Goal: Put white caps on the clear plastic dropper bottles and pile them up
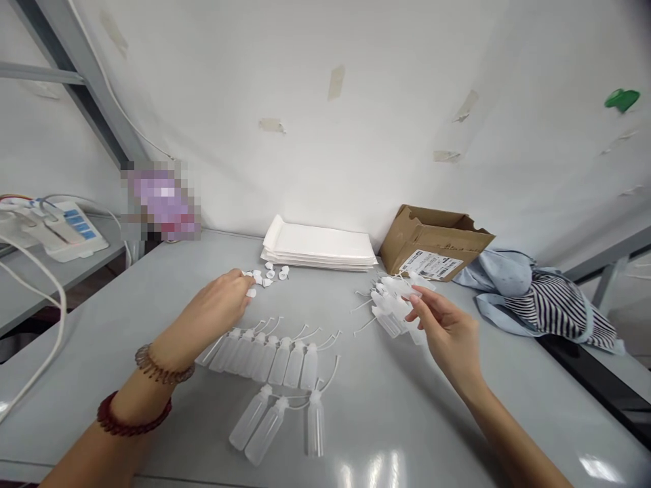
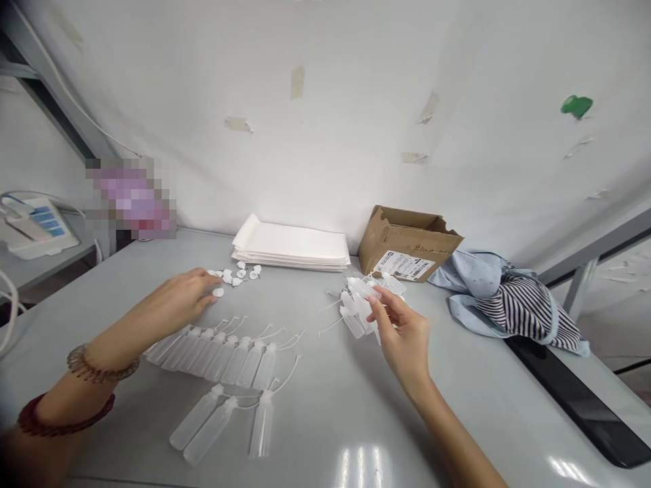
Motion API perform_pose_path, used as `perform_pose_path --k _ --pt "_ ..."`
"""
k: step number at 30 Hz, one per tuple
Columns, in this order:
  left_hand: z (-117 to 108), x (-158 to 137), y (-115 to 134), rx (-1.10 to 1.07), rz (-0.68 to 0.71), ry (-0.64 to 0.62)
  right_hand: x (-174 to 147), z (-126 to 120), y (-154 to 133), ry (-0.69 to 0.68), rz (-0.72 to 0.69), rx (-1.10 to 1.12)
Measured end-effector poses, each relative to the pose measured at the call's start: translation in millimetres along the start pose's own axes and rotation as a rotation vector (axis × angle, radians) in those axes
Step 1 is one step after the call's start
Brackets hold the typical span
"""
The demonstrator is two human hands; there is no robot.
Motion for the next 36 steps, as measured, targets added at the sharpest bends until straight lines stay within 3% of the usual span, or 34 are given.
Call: perform_pose_path --k 8,18,21,24,27,31,33,36 --pt "11 5 5 0.021 0.040 -0.055 9 3 9 -0.056 -0.113 -0.361" --pt "18 7 7 0.036 0.060 -0.057 1 6 8 -0.096 -0.130 -0.630" --pt "20 7 6 0.054 0.062 -0.058 -6 10 -1 -0.054 -0.234 -0.752" --pt "20 6 6 0.071 0.060 -0.065 -20 20 -18 -0.052 -0.464 -0.643" --pt "18 5 7 0.082 0.060 -0.072 -47 43 -33 -0.357 -0.635 -0.377" --pt "14 2 9 0.093 0.049 -0.081 -93 71 -42 -0.835 -0.610 -0.224" --pt "12 2 10 0.097 0.039 -0.088 -110 80 -45 -0.952 -0.593 -0.218" --pt "11 1 11 0.096 0.030 -0.091 -124 87 -48 -1.002 -0.632 -0.210"
Point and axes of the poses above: each hand's wrist, its own x-axis towards the middle knuckle, its own z-axis out of the palm, y = z × x, the point moved 6 cm from there along x, towards the middle knuckle, and after that the axes turned 13 degrees about x, right-handed, at the moved point
